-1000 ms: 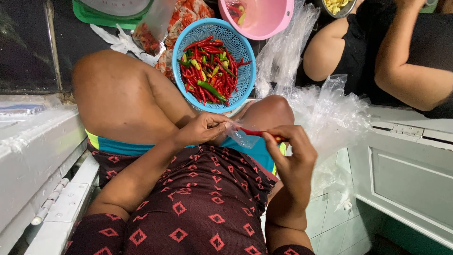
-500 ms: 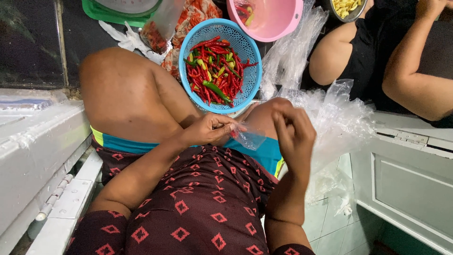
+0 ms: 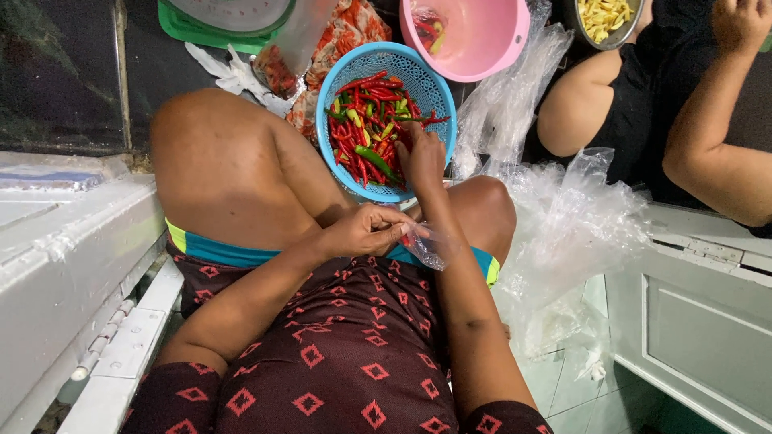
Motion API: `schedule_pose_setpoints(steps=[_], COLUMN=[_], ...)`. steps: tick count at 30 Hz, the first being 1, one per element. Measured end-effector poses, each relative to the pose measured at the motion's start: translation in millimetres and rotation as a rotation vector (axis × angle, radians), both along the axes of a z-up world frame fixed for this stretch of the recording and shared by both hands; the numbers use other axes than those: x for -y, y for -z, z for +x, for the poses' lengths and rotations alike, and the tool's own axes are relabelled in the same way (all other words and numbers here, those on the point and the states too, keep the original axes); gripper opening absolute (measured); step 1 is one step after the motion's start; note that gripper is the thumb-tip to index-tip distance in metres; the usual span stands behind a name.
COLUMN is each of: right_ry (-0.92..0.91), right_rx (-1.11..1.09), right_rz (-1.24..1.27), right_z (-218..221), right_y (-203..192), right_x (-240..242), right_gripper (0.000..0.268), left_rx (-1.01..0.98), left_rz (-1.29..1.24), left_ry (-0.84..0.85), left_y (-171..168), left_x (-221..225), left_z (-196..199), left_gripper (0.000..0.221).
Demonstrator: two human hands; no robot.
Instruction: Packaging red chilies from a blue basket into small plastic bags while sitting on the floor.
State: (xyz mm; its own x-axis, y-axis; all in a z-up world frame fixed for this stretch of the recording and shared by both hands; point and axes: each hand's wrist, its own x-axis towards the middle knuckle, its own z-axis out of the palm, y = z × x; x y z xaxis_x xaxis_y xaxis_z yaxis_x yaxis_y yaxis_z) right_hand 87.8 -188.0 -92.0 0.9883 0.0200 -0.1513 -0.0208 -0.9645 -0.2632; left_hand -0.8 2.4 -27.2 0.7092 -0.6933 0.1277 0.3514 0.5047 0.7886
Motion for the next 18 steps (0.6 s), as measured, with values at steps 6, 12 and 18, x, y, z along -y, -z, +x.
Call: schedule_pose_setpoints(steps=[6, 12, 18], right_ry=[0.074, 0.359, 0.122], right_rx=[-0.068, -0.253, 0.356], right_rz=[0.425, 0.444, 0.850], right_z=[-7.8, -26.4, -128.9], right_y=[-16.4, -158.7, -227.7], right_x=[22.3, 8.2, 17.0], right_gripper=[0.028, 0.040, 0.020], left_rx=[0.025, 0.036, 0.015], left_rz=[-0.005, 0.030, -0.002], left_ry=[-0.007, -0.044, -0.021], left_y=[-7.4, -13.2, -16.4], left_x=[-1.2, -8.2, -6.2], left_z=[2.0, -0.6, -1.0], left_gripper=[0.029, 0.027, 0.029])
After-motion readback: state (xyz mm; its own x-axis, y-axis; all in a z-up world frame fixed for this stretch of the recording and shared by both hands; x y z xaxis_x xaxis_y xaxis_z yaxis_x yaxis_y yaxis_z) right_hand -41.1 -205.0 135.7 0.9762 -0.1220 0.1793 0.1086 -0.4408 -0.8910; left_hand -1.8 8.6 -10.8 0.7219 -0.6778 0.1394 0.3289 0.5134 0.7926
